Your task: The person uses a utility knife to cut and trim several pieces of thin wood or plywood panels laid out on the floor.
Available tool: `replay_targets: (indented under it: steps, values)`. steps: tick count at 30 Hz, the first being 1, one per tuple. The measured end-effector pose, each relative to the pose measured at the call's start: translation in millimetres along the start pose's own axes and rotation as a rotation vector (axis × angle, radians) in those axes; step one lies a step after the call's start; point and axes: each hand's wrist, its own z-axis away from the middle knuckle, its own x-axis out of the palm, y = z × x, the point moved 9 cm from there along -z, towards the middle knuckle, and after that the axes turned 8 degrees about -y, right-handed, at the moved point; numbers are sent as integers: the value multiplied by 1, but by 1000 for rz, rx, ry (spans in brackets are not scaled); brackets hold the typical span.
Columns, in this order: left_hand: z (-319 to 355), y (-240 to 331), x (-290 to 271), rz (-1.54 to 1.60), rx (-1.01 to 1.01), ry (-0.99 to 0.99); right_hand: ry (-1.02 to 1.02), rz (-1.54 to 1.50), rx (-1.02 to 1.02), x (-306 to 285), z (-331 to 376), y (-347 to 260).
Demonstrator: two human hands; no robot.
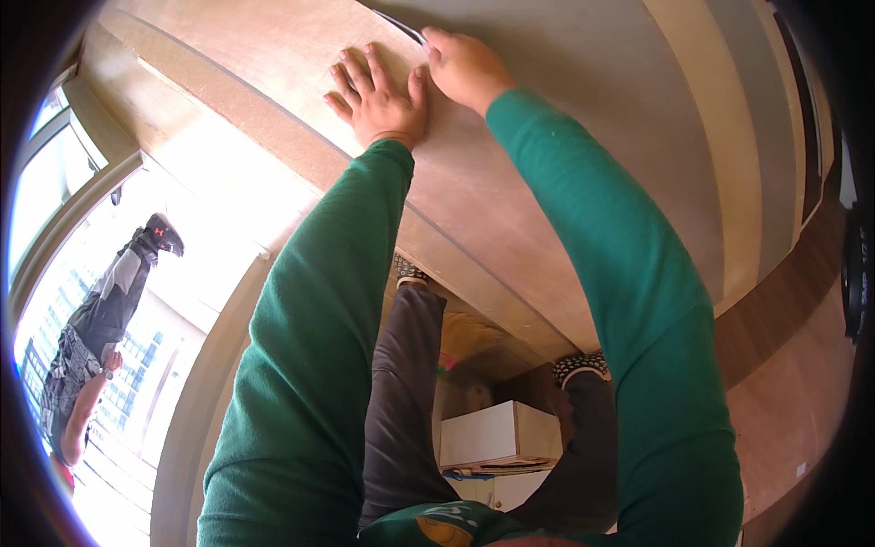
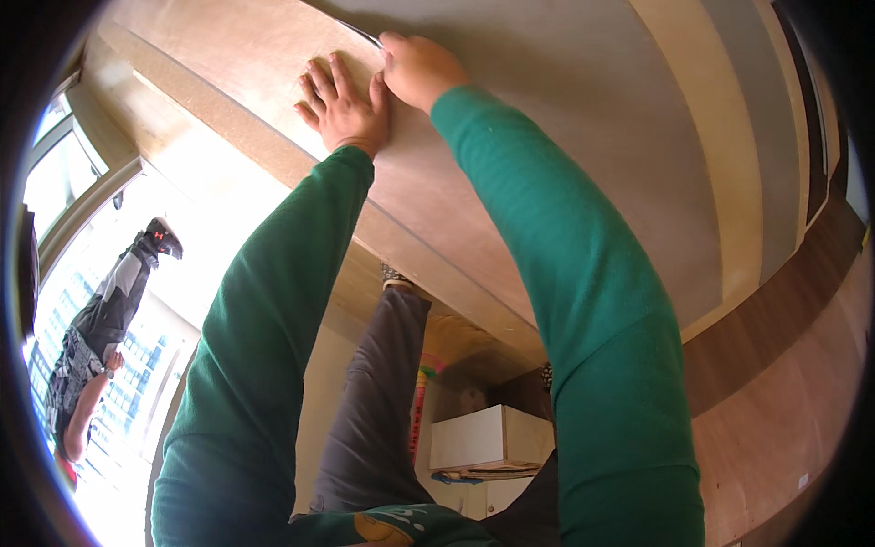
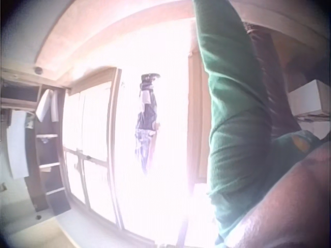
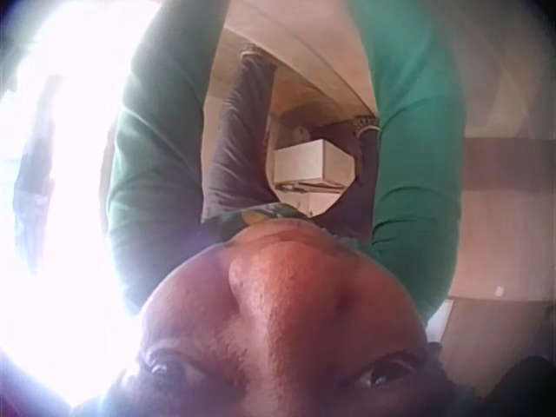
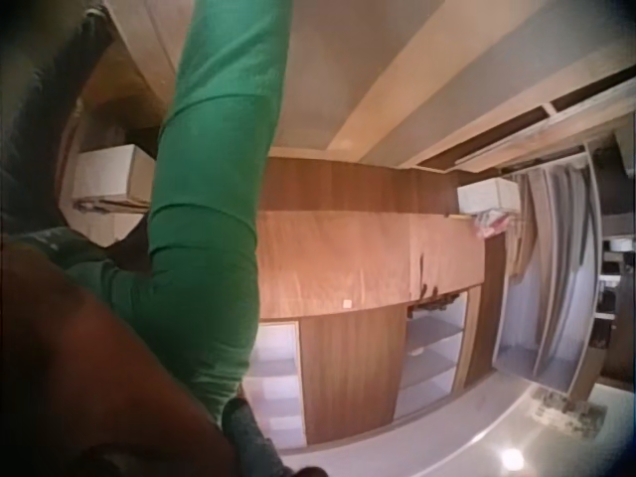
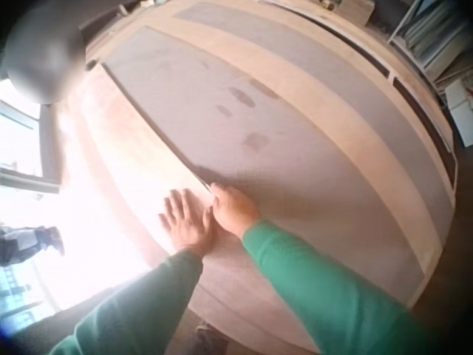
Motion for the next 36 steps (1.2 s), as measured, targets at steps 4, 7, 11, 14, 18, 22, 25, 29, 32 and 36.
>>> replay_targets:
  steps: [4, 7, 11, 14, 18, 22, 25, 29, 32, 36]
  values:
    - [0, 5, -3, 3, 12, 2, 15, -45, 27, 4, -33, -10]
    - [-2, 4, -1, -5, 29, 28, -77, -4, 30, 7, -39, -20]
    - [-3, -7, -2, 13, 32, 38, -116, 69, 62, 5, 12, -7]
    - [1, -3, -1, 34, 34, 1, -80, -96, -71, -1, 129, 75]
    - [-5, 0, 2, 12, 29, 6, -111, 29, 161, -28, 224, 93]
    - [0, -5, 1, 15, 22, 22, -81, -28, 110, -41, 199, 74]
    - [-1, -1, -2, 6, 21, 35, 68, -88, -103, -26, 131, 53]
    - [-2, 7, 1, 42, 63, 69, -118, 59, 89, -22, 70, 21]
    - [-2, -2, -2, 36, 53, 66, -198, 52, -32, -5, 127, 64]
    - [-3, -2, -2, -3, 27, 61, -114, 173, 164, -43, 302, 135]
